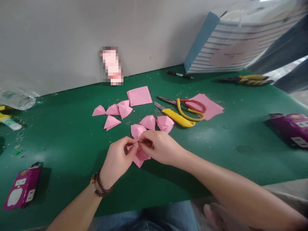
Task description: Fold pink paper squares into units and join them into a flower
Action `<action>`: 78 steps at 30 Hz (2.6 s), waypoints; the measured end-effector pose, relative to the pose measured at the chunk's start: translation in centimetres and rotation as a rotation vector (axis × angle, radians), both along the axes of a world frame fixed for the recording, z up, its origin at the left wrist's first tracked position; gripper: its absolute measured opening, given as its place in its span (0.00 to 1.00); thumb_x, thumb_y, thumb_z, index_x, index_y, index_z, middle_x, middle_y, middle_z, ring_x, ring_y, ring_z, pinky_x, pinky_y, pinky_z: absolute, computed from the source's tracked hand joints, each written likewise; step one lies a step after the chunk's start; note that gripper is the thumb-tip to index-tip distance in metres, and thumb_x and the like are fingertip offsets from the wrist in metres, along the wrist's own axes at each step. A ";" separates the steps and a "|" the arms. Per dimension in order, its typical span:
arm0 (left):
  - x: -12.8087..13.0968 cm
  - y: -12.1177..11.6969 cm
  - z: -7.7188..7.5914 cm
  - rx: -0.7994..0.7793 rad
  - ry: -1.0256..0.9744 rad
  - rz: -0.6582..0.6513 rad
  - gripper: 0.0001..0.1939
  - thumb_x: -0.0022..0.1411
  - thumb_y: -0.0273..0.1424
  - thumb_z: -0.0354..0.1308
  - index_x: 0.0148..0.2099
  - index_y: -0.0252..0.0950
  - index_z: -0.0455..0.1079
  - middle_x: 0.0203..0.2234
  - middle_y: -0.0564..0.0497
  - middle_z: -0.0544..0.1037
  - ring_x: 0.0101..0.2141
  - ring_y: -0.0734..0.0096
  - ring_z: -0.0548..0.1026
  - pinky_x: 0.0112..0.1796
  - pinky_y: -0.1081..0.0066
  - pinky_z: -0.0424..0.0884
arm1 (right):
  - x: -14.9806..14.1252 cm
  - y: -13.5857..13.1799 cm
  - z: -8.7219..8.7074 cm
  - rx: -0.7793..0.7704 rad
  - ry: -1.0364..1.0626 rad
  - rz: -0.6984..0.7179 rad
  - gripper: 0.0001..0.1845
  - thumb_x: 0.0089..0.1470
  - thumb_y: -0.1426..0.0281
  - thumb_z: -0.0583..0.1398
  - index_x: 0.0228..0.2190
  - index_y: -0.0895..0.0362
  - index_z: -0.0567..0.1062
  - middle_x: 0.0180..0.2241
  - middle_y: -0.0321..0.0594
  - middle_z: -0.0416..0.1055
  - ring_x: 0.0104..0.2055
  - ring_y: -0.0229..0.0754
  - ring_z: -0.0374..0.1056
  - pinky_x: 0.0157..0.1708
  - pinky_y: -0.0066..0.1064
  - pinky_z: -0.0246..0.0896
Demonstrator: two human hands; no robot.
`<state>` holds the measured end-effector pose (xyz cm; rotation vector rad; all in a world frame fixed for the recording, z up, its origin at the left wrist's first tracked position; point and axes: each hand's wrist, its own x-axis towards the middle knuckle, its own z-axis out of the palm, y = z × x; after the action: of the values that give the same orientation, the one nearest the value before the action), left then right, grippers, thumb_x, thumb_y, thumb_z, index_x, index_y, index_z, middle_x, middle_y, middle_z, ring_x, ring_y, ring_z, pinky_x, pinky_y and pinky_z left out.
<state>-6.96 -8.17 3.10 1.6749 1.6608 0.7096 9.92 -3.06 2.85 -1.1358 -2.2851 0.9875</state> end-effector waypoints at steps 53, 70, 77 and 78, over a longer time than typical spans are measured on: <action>-0.4 0.2 0.3 0.123 0.002 -0.003 0.07 0.60 0.30 0.55 0.31 0.37 0.71 0.25 0.53 0.78 0.27 0.71 0.75 0.30 0.73 0.70 | 0.2 -0.2 0.6 -0.024 0.096 0.033 0.05 0.55 0.73 0.57 0.33 0.58 0.74 0.29 0.38 0.75 0.28 0.36 0.68 0.27 0.26 0.59; -0.2 0.2 -0.5 0.144 -0.085 0.167 0.08 0.61 0.34 0.56 0.31 0.37 0.68 0.26 0.52 0.77 0.27 0.72 0.75 0.29 0.74 0.71 | -0.1 -0.3 0.1 -0.013 0.016 -0.087 0.05 0.55 0.69 0.57 0.30 0.57 0.71 0.25 0.36 0.72 0.25 0.35 0.65 0.23 0.25 0.55; 0.4 0.2 -1.1 0.149 -0.100 0.164 0.08 0.61 0.34 0.56 0.31 0.36 0.67 0.27 0.51 0.76 0.30 0.71 0.75 0.32 0.72 0.73 | -0.2 0.1 -0.7 0.112 -0.029 -0.139 0.09 0.52 0.76 0.56 0.22 0.58 0.67 0.20 0.34 0.68 0.22 0.33 0.60 0.22 0.25 0.48; 0.4 0.2 -1.1 0.108 -0.125 0.150 0.08 0.61 0.35 0.56 0.32 0.36 0.66 0.28 0.51 0.76 0.31 0.71 0.75 0.32 0.72 0.74 | -0.1 0.2 -0.7 0.107 -0.048 -0.124 0.08 0.51 0.77 0.56 0.22 0.58 0.68 0.20 0.35 0.68 0.22 0.33 0.61 0.22 0.25 0.48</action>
<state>-6.56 -7.98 2.02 1.5561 1.6973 0.9724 9.81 -2.87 2.12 -1.2509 -2.2452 0.7894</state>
